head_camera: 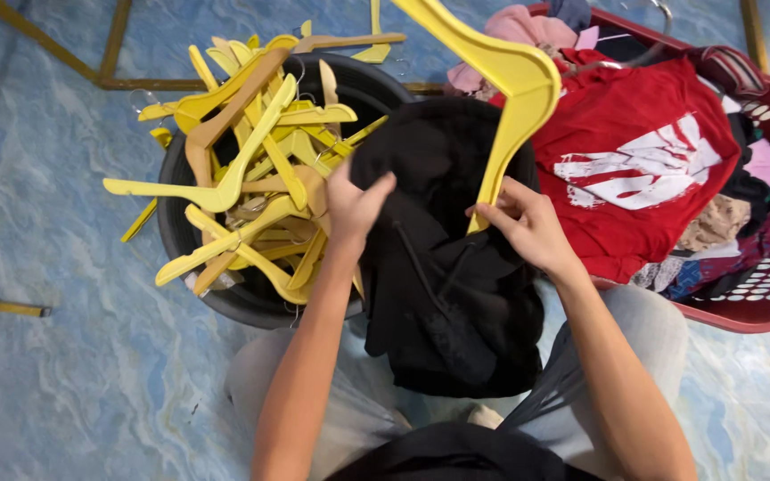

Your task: The person sits on the floor and repeatedly picks up clothes from a laundry basket, places each item on a hanger, and hangs it on a nearby clothing rack. The person handles a black hoodie, a red t-shirt, and a patterned top, using yellow and wooden hangers.

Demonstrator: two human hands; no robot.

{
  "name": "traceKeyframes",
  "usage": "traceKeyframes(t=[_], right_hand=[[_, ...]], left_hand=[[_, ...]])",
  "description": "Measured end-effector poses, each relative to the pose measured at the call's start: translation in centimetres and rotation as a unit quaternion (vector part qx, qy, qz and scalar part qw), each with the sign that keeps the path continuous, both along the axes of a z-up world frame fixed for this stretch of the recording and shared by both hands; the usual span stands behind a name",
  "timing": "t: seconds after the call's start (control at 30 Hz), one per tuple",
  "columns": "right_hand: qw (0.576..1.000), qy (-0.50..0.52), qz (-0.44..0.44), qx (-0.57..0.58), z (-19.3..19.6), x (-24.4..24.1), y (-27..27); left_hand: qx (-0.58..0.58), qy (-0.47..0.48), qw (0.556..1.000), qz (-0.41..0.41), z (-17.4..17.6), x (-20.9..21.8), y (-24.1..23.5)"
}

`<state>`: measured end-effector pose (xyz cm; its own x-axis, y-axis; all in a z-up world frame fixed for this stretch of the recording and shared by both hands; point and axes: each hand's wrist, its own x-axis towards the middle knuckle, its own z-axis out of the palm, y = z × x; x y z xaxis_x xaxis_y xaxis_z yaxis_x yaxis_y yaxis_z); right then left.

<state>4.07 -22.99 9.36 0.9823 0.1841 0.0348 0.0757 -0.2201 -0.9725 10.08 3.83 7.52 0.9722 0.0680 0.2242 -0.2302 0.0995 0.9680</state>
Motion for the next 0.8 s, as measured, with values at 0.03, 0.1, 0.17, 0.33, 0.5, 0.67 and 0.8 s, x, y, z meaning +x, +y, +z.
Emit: traceKeyframes(t=[0.03,0.1,0.17,0.33,0.5,0.67,0.8], right_hand=[[1.0,0.001,-0.003,-0.01,0.3,0.2,-0.4],[0.999,0.007,-0.01,-0.03,0.7,0.3,-0.8],[0.997,-0.015,-0.031,-0.062,0.7,0.2,-0.4],[0.996,-0.055,-0.062,-0.035,0.7,-0.2,0.4],[0.99,-0.043,-0.111,0.08,-0.1,-0.6,0.7],[0.989,-0.069,-0.133,0.013,-1.1,0.3,1.0],[0.991,-0.046,-0.105,0.069,-2.6,-0.4,0.8]], left_hand=[[0.045,-0.002,0.997,0.057,-0.4,0.4,-0.1],[0.136,-0.002,0.976,0.168,-1.2,0.6,-0.7],[0.166,-0.02,0.968,0.189,-2.0,0.1,-1.5],[0.239,-0.051,0.951,0.19,-3.2,-0.1,-2.4],[0.432,-0.137,0.826,0.335,-1.8,-3.5,-2.7],[0.462,-0.129,0.873,-0.087,0.5,-11.9,-7.1],[0.485,-0.146,0.851,-0.137,-1.6,-13.4,-7.8]])
